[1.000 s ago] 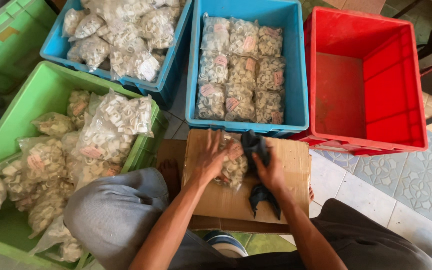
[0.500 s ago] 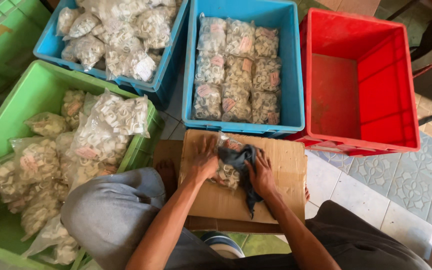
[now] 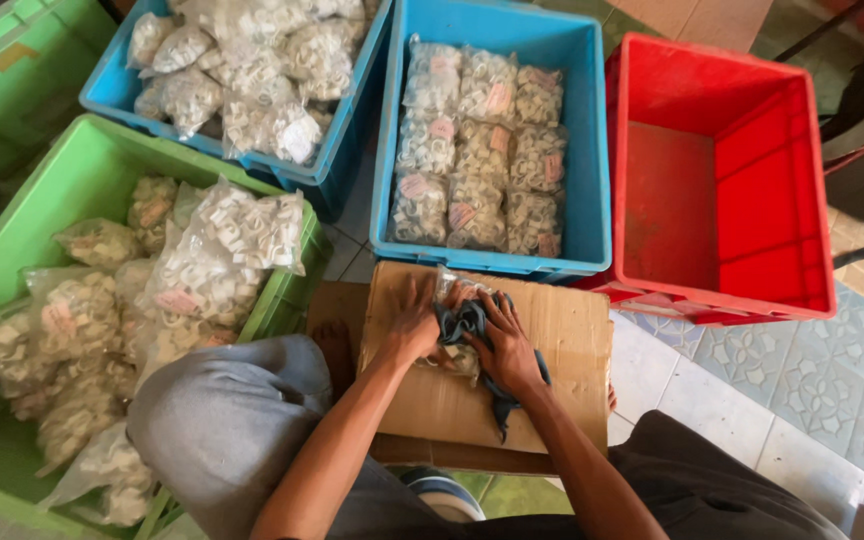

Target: The person wipes plastic bags containing small white hardware parts with a dark cloth and places them into plastic bins.

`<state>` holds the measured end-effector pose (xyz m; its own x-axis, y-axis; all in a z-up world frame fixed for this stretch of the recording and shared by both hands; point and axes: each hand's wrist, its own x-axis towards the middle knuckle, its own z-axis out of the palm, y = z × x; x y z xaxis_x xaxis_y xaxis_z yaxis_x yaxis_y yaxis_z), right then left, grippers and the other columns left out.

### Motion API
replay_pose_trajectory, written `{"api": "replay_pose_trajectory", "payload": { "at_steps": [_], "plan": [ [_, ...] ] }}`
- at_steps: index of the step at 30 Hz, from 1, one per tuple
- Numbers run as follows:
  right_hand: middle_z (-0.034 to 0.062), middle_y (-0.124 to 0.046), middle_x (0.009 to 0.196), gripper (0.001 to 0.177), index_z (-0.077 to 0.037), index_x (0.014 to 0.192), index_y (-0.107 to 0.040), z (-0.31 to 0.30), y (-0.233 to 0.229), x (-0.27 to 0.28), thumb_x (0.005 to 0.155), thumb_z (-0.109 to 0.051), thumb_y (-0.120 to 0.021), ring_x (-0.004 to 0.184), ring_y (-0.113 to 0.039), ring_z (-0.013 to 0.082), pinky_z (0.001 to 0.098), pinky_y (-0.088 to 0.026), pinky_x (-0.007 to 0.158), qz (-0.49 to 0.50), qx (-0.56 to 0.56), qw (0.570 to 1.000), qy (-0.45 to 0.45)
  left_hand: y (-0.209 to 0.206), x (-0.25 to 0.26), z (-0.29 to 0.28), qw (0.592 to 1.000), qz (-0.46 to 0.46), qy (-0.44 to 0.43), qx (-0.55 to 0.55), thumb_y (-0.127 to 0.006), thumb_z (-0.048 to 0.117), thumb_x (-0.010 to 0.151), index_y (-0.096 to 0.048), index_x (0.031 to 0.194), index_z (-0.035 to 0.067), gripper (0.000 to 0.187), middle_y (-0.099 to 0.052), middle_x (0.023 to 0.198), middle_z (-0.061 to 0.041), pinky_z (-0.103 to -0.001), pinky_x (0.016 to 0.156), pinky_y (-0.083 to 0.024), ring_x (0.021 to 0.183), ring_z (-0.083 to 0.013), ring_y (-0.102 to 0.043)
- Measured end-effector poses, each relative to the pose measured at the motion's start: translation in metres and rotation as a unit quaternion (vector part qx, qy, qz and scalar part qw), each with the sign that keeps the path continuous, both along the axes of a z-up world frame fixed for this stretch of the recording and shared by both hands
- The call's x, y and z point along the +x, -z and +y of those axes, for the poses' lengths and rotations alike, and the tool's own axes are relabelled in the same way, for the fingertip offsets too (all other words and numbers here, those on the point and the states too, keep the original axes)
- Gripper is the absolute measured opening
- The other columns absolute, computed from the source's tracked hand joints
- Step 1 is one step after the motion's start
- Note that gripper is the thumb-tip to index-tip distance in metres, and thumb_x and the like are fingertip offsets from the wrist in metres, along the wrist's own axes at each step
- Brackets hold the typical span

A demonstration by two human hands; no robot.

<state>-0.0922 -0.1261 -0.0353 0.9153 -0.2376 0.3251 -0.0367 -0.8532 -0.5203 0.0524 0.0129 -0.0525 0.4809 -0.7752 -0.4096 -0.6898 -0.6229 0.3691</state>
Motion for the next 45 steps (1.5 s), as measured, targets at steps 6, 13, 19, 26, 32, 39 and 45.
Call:
{"api": "replay_pose_trajectory", "payload": {
  "at_steps": [6, 13, 19, 26, 32, 39, 45],
  "plan": [
    [0.0032, -0.071, 0.116, 0.018, -0.020, 0.095, -0.074, -0.033, 0.029, 0.029, 0.095, -0.034, -0.063, 0.098, -0.068, 0.0343, 0.0494, -0.057, 0.078, 0.052, 0.075, 0.962, 0.257, -0.021, -0.009, -0.002, 0.999, -0.023, -0.038, -0.008, -0.090, 0.057, 0.030, -0.015, 0.159, 0.037, 0.150, -0.013, 0.166, -0.018, -0.079, 0.112, -0.002, 0.151, -0.0500, -0.005],
    [0.0292, -0.040, 0.151, 0.062, -0.009, 0.135, -0.060, 0.062, -0.018, -0.044, 0.080, -0.028, -0.081, 0.137, -0.037, 0.0524, 0.0553, -0.034, 0.111, -0.059, -0.021, 0.998, 0.020, -0.059, -0.023, 0.004, 0.996, -0.072, -0.048, 0.003, -0.073, 0.021, 0.084, -0.013, 0.161, 0.035, 0.098, -0.022, 0.163, -0.018, -0.075, 0.113, -0.011, 0.150, -0.0495, -0.011],
    [0.0242, -0.044, 0.152, 0.043, -0.003, 0.134, -0.061, 0.014, 0.007, 0.010, 0.093, -0.017, -0.062, 0.139, -0.037, 0.0485, 0.0583, -0.034, 0.110, -0.025, -0.017, 0.997, 0.068, -0.070, -0.027, 0.004, 0.996, -0.060, -0.061, -0.003, -0.080, 0.022, 0.075, -0.029, 0.157, 0.028, 0.097, -0.021, 0.164, -0.020, -0.077, 0.113, -0.004, 0.150, -0.0505, -0.011],
    [0.0217, -0.060, 0.135, 0.043, -0.012, 0.134, -0.063, 0.025, 0.012, 0.022, 0.094, -0.026, -0.060, 0.125, -0.053, 0.0487, 0.0626, -0.044, 0.100, 0.005, 0.050, 0.983, 0.178, -0.005, -0.016, -0.003, 0.998, -0.052, -0.038, 0.010, -0.091, 0.041, 0.050, -0.018, 0.160, 0.027, 0.133, -0.020, 0.164, -0.024, -0.076, 0.114, -0.002, 0.150, -0.0508, -0.008],
    [0.0198, -0.025, 0.161, 0.060, -0.006, 0.149, -0.040, 0.080, 0.013, -0.059, 0.090, -0.009, -0.049, 0.151, -0.014, 0.0428, 0.0622, -0.013, 0.119, 0.054, 0.008, 0.998, -0.006, 0.028, -0.021, -0.006, 0.984, -0.146, -0.051, -0.086, -0.037, 0.050, 0.098, -0.018, 0.158, 0.028, 0.068, -0.020, 0.161, -0.022, -0.077, 0.109, -0.009, 0.145, -0.0559, -0.010],
    [0.0164, -0.040, 0.156, 0.050, -0.007, 0.148, -0.047, 0.010, 0.025, 0.024, 0.101, -0.022, -0.050, 0.142, -0.036, 0.0418, 0.0622, -0.033, 0.109, 0.016, 0.025, 0.984, 0.178, -0.023, -0.021, 0.000, 0.998, -0.029, -0.053, -0.035, -0.094, 0.039, 0.047, -0.011, 0.162, 0.024, 0.143, -0.019, 0.162, -0.024, -0.080, 0.107, -0.018, 0.146, -0.0564, -0.012],
    [0.0196, -0.068, 0.122, 0.033, -0.003, 0.126, -0.066, -0.015, 0.069, 0.047, 0.097, -0.017, -0.057, 0.116, -0.063, 0.0404, 0.0473, -0.051, 0.097, -0.104, 0.011, 0.973, 0.205, -0.061, -0.027, 0.004, 0.998, -0.045, -0.047, -0.023, -0.070, 0.018, 0.085, -0.014, 0.160, 0.026, 0.094, -0.021, 0.162, -0.023, -0.078, 0.111, -0.008, 0.149, -0.0516, -0.014]
  ]
}}
